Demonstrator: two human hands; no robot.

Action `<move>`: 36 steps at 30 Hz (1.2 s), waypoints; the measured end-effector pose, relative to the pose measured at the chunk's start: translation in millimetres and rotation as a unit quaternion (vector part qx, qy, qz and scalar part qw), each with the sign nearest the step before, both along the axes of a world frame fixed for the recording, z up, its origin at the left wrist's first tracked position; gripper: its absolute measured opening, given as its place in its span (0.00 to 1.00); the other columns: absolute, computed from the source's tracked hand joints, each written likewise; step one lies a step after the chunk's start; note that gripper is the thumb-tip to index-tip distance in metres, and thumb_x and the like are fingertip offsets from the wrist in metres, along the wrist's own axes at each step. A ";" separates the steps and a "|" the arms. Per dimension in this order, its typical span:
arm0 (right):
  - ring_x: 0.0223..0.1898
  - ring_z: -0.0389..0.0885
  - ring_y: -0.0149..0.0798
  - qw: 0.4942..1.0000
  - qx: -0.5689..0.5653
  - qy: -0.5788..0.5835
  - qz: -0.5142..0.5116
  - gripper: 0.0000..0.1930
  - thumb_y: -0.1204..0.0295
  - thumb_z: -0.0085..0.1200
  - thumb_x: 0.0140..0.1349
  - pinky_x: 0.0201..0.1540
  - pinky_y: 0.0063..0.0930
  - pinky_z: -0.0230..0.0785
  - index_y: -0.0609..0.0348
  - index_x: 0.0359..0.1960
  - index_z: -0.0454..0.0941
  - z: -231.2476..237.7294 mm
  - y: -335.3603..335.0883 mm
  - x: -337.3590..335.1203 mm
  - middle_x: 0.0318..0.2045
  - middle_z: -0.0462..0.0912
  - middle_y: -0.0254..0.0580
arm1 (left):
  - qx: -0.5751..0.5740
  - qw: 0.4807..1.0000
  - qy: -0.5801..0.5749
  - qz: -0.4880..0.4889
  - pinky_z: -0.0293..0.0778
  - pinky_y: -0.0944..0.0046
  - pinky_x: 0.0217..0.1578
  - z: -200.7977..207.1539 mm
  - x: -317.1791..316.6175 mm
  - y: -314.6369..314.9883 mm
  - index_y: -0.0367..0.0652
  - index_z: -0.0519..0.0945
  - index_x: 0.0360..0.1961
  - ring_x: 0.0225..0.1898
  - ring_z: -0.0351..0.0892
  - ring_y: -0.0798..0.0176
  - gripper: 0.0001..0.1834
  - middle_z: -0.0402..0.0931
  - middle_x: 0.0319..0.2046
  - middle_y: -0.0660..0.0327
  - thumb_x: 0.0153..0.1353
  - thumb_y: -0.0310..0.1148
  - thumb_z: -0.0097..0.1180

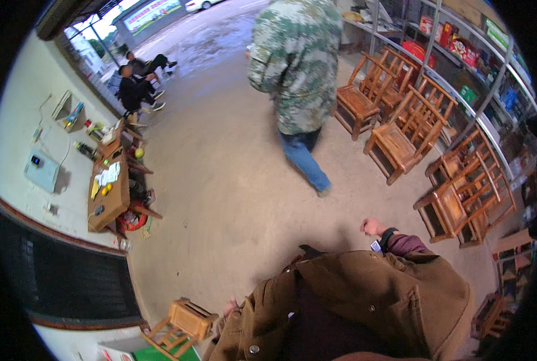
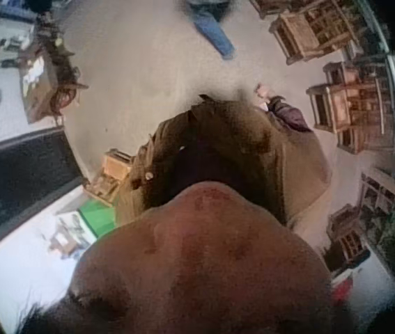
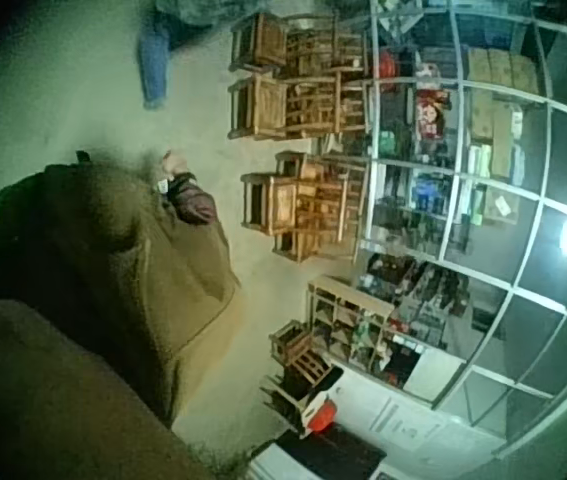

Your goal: The person walks through a small shop, briefly adjusts clothes on a rack, then uses a cloth to wipe a tiled wall and the glass of a display counter. The person continues wiping the counter's frame and glass while others sit nearby.

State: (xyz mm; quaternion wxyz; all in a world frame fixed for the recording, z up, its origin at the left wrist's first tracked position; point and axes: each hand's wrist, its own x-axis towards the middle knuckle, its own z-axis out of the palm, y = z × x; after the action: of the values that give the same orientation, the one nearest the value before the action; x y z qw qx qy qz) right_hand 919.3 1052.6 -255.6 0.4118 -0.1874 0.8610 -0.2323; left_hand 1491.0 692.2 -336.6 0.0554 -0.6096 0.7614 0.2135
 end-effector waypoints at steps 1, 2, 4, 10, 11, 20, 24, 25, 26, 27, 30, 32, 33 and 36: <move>0.20 0.77 0.35 0.998 -0.035 0.016 -0.052 0.08 0.69 0.51 0.53 0.25 0.30 0.69 0.60 0.24 0.79 0.0 -10.5 -10.5 0.18 0.80 0.41 | -0.043 0.998 0.012 -0.048 0.70 0.47 0.30 7.7 -34.4 -45.8 0.37 0.77 0.33 0.28 0.75 0.38 0.29 0.77 0.29 0.45 0.63 0.55 0.39; 0.19 0.77 0.35 0.990 -0.085 0.000 -0.115 0.07 0.70 0.51 0.53 0.24 0.29 0.68 0.60 0.23 0.78 -1.1 -18.8 -20.0 0.17 0.79 0.40 | -0.055 0.995 0.010 -0.080 0.70 0.46 0.30 17.2 -76.2 -92.2 0.37 0.77 0.34 0.28 0.75 0.38 0.29 0.77 0.29 0.45 0.63 0.56 0.40; 0.19 0.76 0.32 0.987 -0.076 -0.007 -0.140 0.08 0.69 0.52 0.55 0.23 0.27 0.68 0.62 0.26 0.77 -10.8 -33.7 -38.4 0.19 0.79 0.41 | -0.016 0.992 -0.003 -0.125 0.69 0.44 0.32 43.6 -172.5 -179.8 0.32 0.78 0.27 0.31 0.74 0.34 0.34 0.75 0.28 0.38 0.66 0.54 0.32; 0.20 0.78 0.37 0.974 0.041 -0.112 -0.192 0.15 0.63 0.52 0.60 0.27 0.33 0.71 0.64 0.36 0.81 -34.6 -48.0 -139.6 0.23 0.82 0.47 | -0.171 0.969 0.107 -0.143 0.67 0.42 0.31 88.5 -410.7 -284.0 0.31 0.77 0.20 0.29 0.73 0.35 0.32 0.74 0.22 0.39 0.66 0.50 0.36; 0.21 0.78 0.38 0.968 0.038 -0.116 -0.218 0.16 0.62 0.52 0.60 0.28 0.34 0.71 0.65 0.36 0.81 -36.8 -57.5 -160.0 0.24 0.83 0.47 | -0.163 0.968 0.105 -0.161 0.66 0.42 0.29 85.8 -420.0 -292.5 0.32 0.75 0.18 0.28 0.72 0.35 0.31 0.73 0.21 0.39 0.66 0.49 0.38; 0.20 0.77 0.35 0.974 0.067 -0.038 -0.213 0.17 0.60 0.52 0.56 0.23 0.31 0.70 0.64 0.26 0.81 -41.9 -169.2 -407.4 0.19 0.81 0.43 | 0.038 0.994 -0.077 0.062 0.67 0.48 0.22 24.7 -441.2 -318.2 0.37 0.74 0.21 0.20 0.71 0.42 0.26 0.73 0.18 0.45 0.65 0.50 0.42; 0.17 0.76 0.35 0.991 0.039 -0.032 -0.127 0.17 0.61 0.52 0.55 0.23 0.31 0.70 0.64 0.21 0.79 -24.5 -257.2 -498.1 0.18 0.80 0.43 | 0.078 0.985 -0.111 0.106 0.67 0.48 0.22 24.0 -494.5 -355.9 0.39 0.75 0.27 0.21 0.72 0.43 0.23 0.73 0.18 0.46 0.65 0.48 0.40; 0.17 0.76 0.34 0.991 0.034 -0.035 -0.124 0.17 0.60 0.52 0.54 0.23 0.31 0.70 0.64 0.21 0.79 -24.9 -284.6 -520.4 0.18 0.80 0.43 | 0.083 0.984 -0.115 0.109 0.67 0.48 0.21 18.7 -514.0 -372.6 0.39 0.75 0.28 0.21 0.73 0.44 0.22 0.73 0.18 0.46 0.66 0.48 0.40; 0.18 0.76 0.34 0.993 0.016 -0.037 -0.114 0.17 0.60 0.52 0.54 0.23 0.31 0.70 0.65 0.21 0.78 -26.5 -311.5 -541.7 0.18 0.80 0.43 | 0.092 0.983 -0.117 0.110 0.67 0.48 0.21 11.5 -534.7 -390.6 0.39 0.75 0.30 0.22 0.73 0.44 0.22 0.73 0.19 0.46 0.66 0.47 0.39; 0.18 0.77 0.34 0.993 0.035 -0.038 -0.103 0.17 0.60 0.53 0.54 0.24 0.31 0.70 0.65 0.22 0.78 -26.5 -337.8 -564.9 0.18 0.80 0.42 | 0.095 0.983 -0.116 0.102 0.67 0.48 0.21 4.3 -558.5 -411.1 0.40 0.75 0.31 0.22 0.73 0.44 0.21 0.73 0.19 0.47 0.66 0.47 0.39; 0.19 0.78 0.34 0.993 0.079 -0.049 -0.069 0.17 0.60 0.54 0.54 0.24 0.30 0.71 0.65 0.25 0.79 -17.1 -391.4 -618.6 0.17 0.80 0.40 | 0.101 0.989 -0.101 0.047 0.67 0.48 0.21 -13.5 -650.0 -480.9 0.41 0.76 0.36 0.23 0.74 0.45 0.20 0.73 0.19 0.47 0.67 0.45 0.38; 0.18 0.78 0.34 0.994 0.050 -0.053 -0.086 0.17 0.59 0.54 0.54 0.24 0.29 0.72 0.65 0.26 0.79 -0.2 -431.8 -658.4 0.18 0.80 0.40 | 0.096 0.992 -0.082 -0.029 0.68 0.48 0.21 -3.7 -738.3 -540.3 0.42 0.77 0.39 0.24 0.75 0.46 0.19 0.73 0.19 0.48 0.67 0.44 0.37; 0.18 0.78 0.34 0.993 0.060 -0.049 -0.094 0.17 0.59 0.54 0.54 0.25 0.29 0.72 0.65 0.27 0.79 7.5 -456.9 -688.0 0.18 0.80 0.40 | 0.084 0.990 -0.069 -0.089 0.68 0.48 0.21 4.7 -793.5 -574.3 0.42 0.77 0.41 0.24 0.75 0.46 0.19 0.73 0.19 0.48 0.67 0.44 0.37; 0.21 0.80 0.34 0.989 0.035 -0.038 -0.137 0.18 0.59 0.53 0.57 0.26 0.30 0.73 0.66 0.32 0.79 18.6 -499.1 -739.0 0.21 0.81 0.43 | -0.032 0.926 -0.010 -0.376 0.70 0.46 0.25 41.5 -958.2 -650.1 0.40 0.79 0.39 0.27 0.76 0.43 0.25 0.75 0.23 0.45 0.67 0.49 0.35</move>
State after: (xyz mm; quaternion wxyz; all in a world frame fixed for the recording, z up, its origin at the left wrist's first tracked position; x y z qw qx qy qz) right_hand 180.3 553.5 -237.0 0.4151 -0.0444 0.8697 -0.2635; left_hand 532.8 42.1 -295.1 0.1200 -0.2817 0.9406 0.1467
